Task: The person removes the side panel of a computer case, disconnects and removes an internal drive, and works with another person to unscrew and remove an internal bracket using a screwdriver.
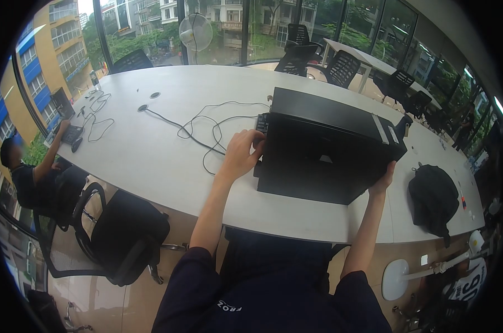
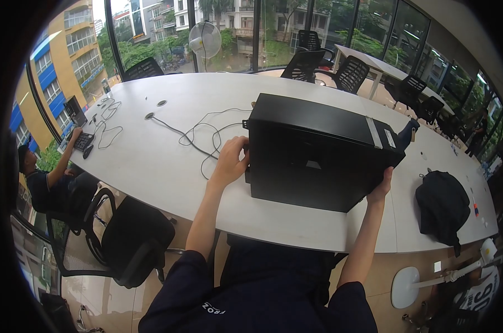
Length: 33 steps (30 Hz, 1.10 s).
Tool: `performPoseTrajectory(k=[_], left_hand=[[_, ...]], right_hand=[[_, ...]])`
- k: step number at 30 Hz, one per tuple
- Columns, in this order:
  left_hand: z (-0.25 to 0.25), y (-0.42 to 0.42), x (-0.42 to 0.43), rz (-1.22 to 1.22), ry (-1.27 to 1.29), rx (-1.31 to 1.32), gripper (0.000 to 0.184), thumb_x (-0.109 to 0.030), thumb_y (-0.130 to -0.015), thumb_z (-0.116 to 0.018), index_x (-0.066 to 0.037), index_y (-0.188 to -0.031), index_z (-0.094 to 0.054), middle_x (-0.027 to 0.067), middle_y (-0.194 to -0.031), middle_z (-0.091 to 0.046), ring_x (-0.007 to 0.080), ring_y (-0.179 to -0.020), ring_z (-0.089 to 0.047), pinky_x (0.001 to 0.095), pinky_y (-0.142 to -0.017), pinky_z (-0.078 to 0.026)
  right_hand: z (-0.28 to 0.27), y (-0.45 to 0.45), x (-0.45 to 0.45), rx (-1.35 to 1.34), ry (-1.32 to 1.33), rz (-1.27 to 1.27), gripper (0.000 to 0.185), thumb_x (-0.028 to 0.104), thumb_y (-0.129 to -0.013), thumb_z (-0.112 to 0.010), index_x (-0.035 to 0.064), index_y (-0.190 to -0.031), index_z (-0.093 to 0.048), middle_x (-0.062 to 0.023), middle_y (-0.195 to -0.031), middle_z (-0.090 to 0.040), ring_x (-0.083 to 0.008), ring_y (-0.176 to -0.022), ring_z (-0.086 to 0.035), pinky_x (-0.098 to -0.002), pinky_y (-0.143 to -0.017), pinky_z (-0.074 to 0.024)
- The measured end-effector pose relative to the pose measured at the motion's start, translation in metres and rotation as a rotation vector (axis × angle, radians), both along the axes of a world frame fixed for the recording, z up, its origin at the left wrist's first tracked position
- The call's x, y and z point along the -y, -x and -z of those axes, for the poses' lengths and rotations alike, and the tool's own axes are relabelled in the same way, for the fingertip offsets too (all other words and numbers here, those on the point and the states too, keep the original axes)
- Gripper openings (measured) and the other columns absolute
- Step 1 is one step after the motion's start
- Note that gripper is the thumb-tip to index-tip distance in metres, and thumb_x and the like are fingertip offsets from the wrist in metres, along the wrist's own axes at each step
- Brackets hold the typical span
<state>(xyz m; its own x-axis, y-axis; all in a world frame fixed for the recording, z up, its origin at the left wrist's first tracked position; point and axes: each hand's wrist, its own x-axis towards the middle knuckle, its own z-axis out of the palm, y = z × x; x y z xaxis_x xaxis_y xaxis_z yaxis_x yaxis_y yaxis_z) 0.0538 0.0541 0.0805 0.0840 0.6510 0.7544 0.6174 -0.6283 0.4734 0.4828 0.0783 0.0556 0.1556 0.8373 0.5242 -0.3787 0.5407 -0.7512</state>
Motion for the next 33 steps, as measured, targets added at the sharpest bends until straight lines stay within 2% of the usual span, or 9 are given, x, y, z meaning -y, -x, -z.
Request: performPoseTrajectory(k=[8,11,14,17,19,33], left_hand=[[-0.0008,-0.0012,0.0025,-0.030,-0.001,-0.028,0.012,-0.007,-0.088,-0.065,-0.006,-0.100,-0.065,0.0065,-0.084,-0.065,0.0239,-0.081,-0.056,0.0360,-0.077,-0.038],[-0.0009,-0.0014,0.0028,-0.004,0.030,-0.015,0.011,-0.008,-0.089,-0.065,-0.006,-0.100,-0.064,0.0060,-0.084,-0.065,0.0237,-0.081,-0.056,0.0362,-0.078,-0.037],[-0.0023,-0.0026,0.0043,-0.013,-0.009,-0.017,0.011,-0.009,-0.089,-0.065,-0.006,-0.099,-0.064,0.0042,-0.083,-0.066,0.0227,-0.081,-0.055,0.0361,-0.079,-0.036],[-0.0062,-0.0024,0.0066,-0.059,-0.021,-0.059,0.011,-0.009,-0.088,-0.065,-0.007,-0.099,-0.064,0.0021,-0.081,-0.066,0.0212,-0.081,-0.055,0.0356,-0.079,-0.036],[-0.0048,-0.0021,0.0061,-0.074,-0.057,-0.076,0.011,-0.009,-0.088,-0.065,-0.008,-0.099,-0.064,0.0009,-0.079,-0.066,0.0202,-0.081,-0.055,0.0356,-0.079,-0.035],[-0.0007,-0.0048,0.0077,-0.077,0.004,-0.037,0.009,-0.011,-0.090,-0.064,-0.007,-0.099,-0.063,0.0038,-0.083,-0.065,0.0229,-0.084,-0.057,0.0376,-0.081,-0.037]], right_hand=[[0.0028,-0.0009,-0.0017,-0.025,0.028,-0.001,0.076,0.062,-0.096,-0.050,0.0012,-0.140,-0.048,-0.0129,-0.133,-0.058,-0.0267,-0.124,-0.056,-0.0376,-0.106,-0.0431],[0.0024,0.0003,-0.0013,-0.017,-0.002,-0.037,0.072,0.059,-0.100,-0.044,0.0016,-0.143,-0.044,-0.0141,-0.135,-0.056,-0.0284,-0.126,-0.054,-0.0403,-0.107,-0.0422],[0.0016,0.0004,-0.0011,-0.025,0.032,-0.008,0.076,0.063,-0.096,-0.050,0.0011,-0.140,-0.048,-0.0129,-0.133,-0.059,-0.0267,-0.123,-0.056,-0.0372,-0.105,-0.0431],[0.0007,0.0003,-0.0033,0.000,-0.010,-0.039,0.072,0.059,-0.100,-0.044,0.0022,-0.144,-0.044,-0.0135,-0.136,-0.056,-0.0281,-0.127,-0.053,-0.0400,-0.107,-0.0420],[0.0009,0.0013,-0.0015,-0.034,0.028,0.000,0.076,0.062,-0.096,-0.050,0.0010,-0.140,-0.049,-0.0129,-0.132,-0.059,-0.0269,-0.123,-0.057,-0.0374,-0.105,-0.0431],[0.0018,-0.0002,-0.0008,-0.019,0.042,0.031,0.078,0.063,-0.094,-0.053,0.0017,-0.141,-0.048,-0.0132,-0.134,-0.058,-0.0277,-0.124,-0.056,-0.0384,-0.105,-0.0432]])
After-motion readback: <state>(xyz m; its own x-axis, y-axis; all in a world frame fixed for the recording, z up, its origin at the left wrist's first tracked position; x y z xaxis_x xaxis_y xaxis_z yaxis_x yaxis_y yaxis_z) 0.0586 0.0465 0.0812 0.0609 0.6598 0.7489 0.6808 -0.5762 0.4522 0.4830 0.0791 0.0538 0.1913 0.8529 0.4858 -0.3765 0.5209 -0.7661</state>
